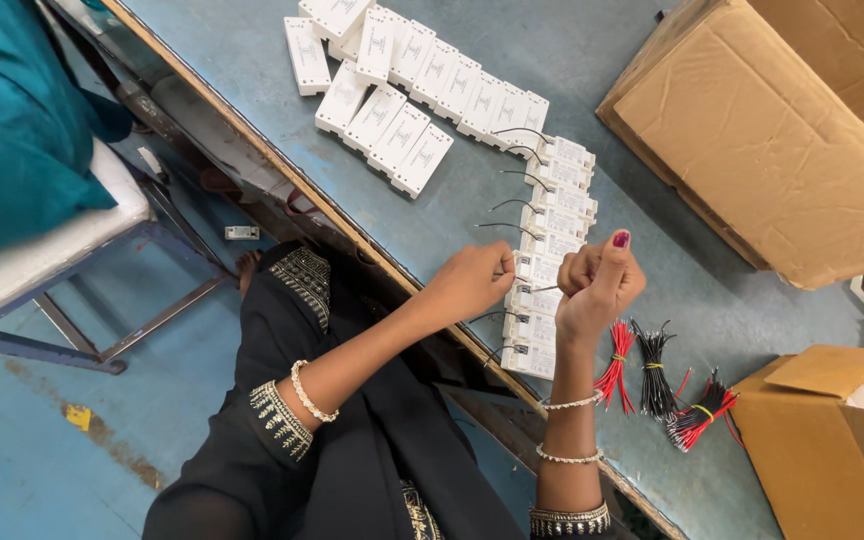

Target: The person inserts red and black wires into white electrical modules and secures them with a screwdriver. They handle multiple modules in sequence, tightening connections and moving completed units aside.

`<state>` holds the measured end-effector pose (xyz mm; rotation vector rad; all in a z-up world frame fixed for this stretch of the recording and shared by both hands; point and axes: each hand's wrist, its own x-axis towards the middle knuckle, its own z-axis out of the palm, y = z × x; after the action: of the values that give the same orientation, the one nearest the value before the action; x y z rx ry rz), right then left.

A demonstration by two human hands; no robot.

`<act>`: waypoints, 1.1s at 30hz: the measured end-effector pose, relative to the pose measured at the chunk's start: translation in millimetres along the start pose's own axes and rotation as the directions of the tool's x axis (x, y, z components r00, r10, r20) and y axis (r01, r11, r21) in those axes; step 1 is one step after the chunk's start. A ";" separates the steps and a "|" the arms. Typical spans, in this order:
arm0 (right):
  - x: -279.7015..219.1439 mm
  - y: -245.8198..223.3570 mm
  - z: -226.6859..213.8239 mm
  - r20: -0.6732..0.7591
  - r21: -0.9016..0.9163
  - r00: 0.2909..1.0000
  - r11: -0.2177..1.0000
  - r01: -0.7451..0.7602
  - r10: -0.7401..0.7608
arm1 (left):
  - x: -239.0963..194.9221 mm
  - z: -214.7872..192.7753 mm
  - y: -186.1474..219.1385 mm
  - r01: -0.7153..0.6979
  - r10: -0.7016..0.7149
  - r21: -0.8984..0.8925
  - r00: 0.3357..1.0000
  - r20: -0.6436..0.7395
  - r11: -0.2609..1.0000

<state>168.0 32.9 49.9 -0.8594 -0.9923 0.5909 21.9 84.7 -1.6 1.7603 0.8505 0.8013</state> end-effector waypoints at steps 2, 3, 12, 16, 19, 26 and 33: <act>1.3 3.1 0.6 -0.007 -0.008 1.000 1.000 0.000 0.000 | 1.1 1.3 -2.7 -0.011 0.011 0.005 1.000 -0.015 1.000; 2.1 4.5 1.0 -0.010 -0.013 1.000 1.000 -0.001 0.000 | 1.4 1.8 -3.6 -0.016 0.016 0.007 1.000 -0.022 1.000; 3.2 8.4 3.1 -0.019 -0.033 1.000 0.999 -0.005 0.005 | 0.5 5.3 -4.8 -0.063 0.066 0.065 0.997 -0.043 0.996; 3.8 6.6 3.5 -0.015 -0.025 1.000 1.000 -0.002 0.002 | 0.9 9.7 -2.4 -0.063 0.070 0.104 0.995 -0.073 0.993; 3.3 7.0 3.7 -0.014 -0.034 1.000 0.999 0.004 -0.004 | 0.2 9.1 -1.4 -0.048 0.056 0.113 0.996 -0.066 0.992; 3.5 6.0 2.7 -0.012 -0.031 1.000 1.000 0.003 -0.003 | -2.1 10.9 -0.6 0.007 -0.002 0.112 0.999 -0.045 0.994; 2.4 10.4 -0.9 -0.038 -0.003 0.999 0.999 -0.032 0.031 | 0.8 24.9 -4.7 -0.042 0.055 0.187 0.996 -0.065 0.982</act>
<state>169.4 40.1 42.1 -0.8877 -0.9469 0.5977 42.0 74.7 -13.4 1.9317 0.9581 0.8424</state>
